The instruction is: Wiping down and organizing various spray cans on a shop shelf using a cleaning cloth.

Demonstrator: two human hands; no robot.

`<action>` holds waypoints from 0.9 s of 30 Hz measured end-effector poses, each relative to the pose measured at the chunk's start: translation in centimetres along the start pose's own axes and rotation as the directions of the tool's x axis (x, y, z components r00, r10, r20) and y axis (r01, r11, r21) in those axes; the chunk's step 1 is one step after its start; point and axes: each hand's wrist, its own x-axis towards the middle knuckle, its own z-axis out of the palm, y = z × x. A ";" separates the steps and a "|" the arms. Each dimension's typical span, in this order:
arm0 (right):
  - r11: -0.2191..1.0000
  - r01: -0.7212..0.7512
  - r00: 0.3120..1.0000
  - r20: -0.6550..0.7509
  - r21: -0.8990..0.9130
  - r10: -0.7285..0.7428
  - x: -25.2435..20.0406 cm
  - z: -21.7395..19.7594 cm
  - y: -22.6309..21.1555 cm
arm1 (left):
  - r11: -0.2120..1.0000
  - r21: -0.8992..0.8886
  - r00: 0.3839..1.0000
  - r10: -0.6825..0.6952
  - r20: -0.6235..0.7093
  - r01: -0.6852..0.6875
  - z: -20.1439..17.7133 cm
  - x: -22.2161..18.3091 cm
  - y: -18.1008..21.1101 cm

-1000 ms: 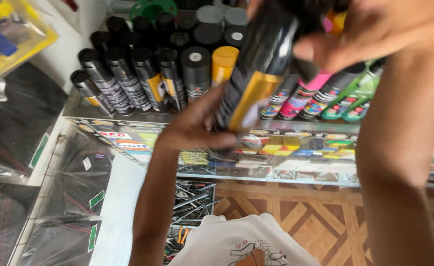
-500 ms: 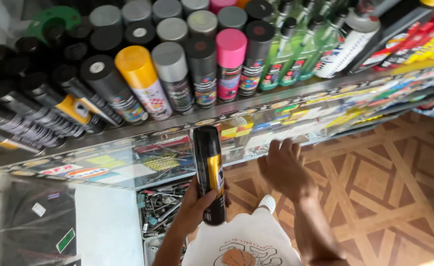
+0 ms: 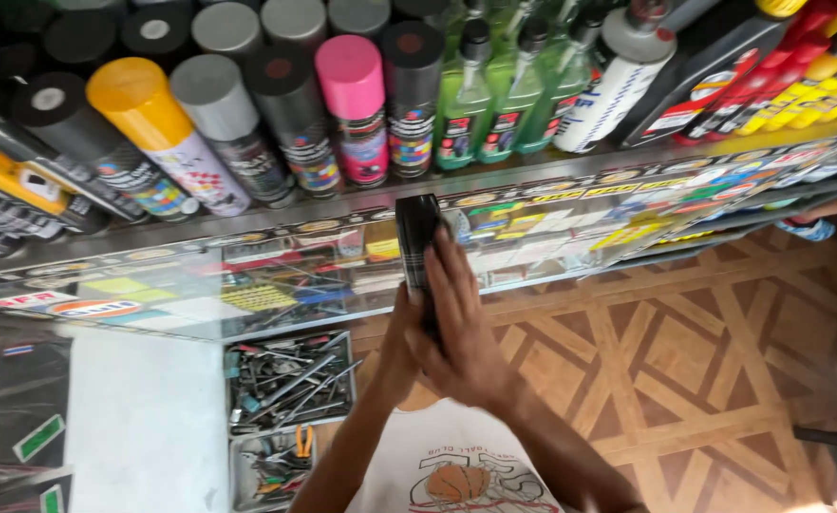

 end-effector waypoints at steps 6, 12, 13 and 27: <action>0.993 -0.116 0.957 0.266 -0.025 0.119 -12.0 -3.1 3.5 | 0.974 0.121 0.981 0.194 -0.014 -0.191 2.9 3.3 -4.2; 0.988 -0.122 0.993 0.009 0.096 0.122 -5.1 -12.7 7.5 | 0.985 0.152 0.991 0.066 0.115 -0.083 10.7 2.8 -8.3; 0.987 -0.136 0.991 -0.001 0.085 0.137 -6.1 -13.0 8.2 | 0.986 0.153 0.990 0.052 0.130 -0.072 12.6 2.8 -6.9; 0.917 -0.295 0.934 -0.283 -0.269 0.217 -12.3 -23.7 8.5 | 0.997 0.061 0.845 -0.066 0.531 0.040 22.6 4.5 -12.5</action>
